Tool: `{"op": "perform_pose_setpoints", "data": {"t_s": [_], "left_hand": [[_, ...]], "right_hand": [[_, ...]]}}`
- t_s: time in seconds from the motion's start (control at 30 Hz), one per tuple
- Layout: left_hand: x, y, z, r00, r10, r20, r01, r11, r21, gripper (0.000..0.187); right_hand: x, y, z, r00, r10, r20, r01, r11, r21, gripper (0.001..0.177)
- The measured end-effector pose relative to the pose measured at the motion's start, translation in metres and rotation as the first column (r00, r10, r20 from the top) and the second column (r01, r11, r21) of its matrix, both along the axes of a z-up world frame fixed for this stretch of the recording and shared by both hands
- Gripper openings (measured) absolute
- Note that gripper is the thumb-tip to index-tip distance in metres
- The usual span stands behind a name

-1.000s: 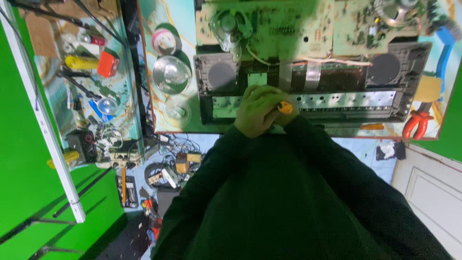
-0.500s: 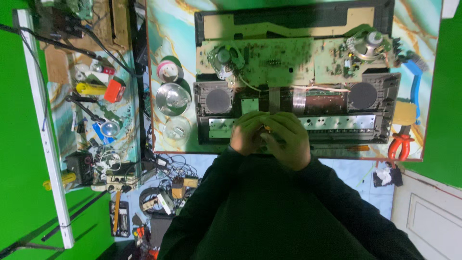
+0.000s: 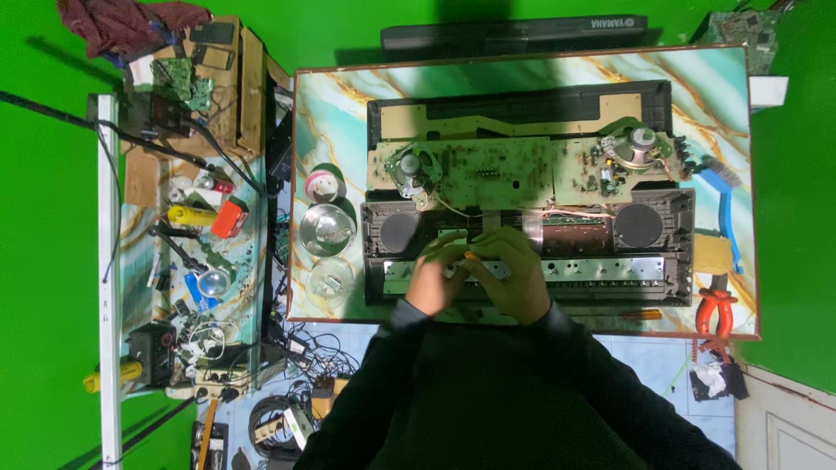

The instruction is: The person works on the internal components of an electronic device, using a screwdriver to remove and reinsert screws on a metal bracket. They also handle a small white plastic component, placing it into a slot on the device's circuit board.

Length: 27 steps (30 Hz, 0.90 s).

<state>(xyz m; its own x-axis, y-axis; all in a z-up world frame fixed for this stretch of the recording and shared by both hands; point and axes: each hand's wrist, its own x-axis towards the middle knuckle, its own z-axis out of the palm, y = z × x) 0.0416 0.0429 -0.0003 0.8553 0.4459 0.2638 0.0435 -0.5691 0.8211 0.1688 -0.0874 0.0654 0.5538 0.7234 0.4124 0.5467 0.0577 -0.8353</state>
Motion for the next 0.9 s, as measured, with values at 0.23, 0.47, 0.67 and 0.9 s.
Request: {"op": "perform_pose_setpoints", "data": {"t_s": [0.23, 0.47, 0.67, 0.9], "left_hand": [[0.004, 0.025, 0.028, 0.964, -0.211, -0.162, 0.186, 0.97, -0.157, 0.036], [0.005, 0.026, 0.019, 0.996, -0.029, -0.082, 0.029, 1.0, -0.002, 0.025], [0.001, 0.017, 0.01, 0.997, 0.069, -0.036, -0.064, 0.989, 0.132, 0.029], [0.0, 0.028, 0.032, 0.989, -0.137, -0.057, 0.132, 0.987, -0.094, 0.032]], "right_hand": [[0.012, 0.01, 0.006, 0.993, 0.087, 0.084, -0.087, 0.996, 0.003, 0.021], [0.008, 0.013, 0.011, 0.984, 0.145, 0.104, -0.138, 0.988, -0.07, 0.023], [-0.005, 0.017, 0.016, 0.964, -0.03, -0.264, -0.016, 0.985, -0.173, 0.032], [0.012, 0.014, 0.011, 0.982, 0.11, 0.152, -0.1, 0.993, -0.068, 0.024]]}}
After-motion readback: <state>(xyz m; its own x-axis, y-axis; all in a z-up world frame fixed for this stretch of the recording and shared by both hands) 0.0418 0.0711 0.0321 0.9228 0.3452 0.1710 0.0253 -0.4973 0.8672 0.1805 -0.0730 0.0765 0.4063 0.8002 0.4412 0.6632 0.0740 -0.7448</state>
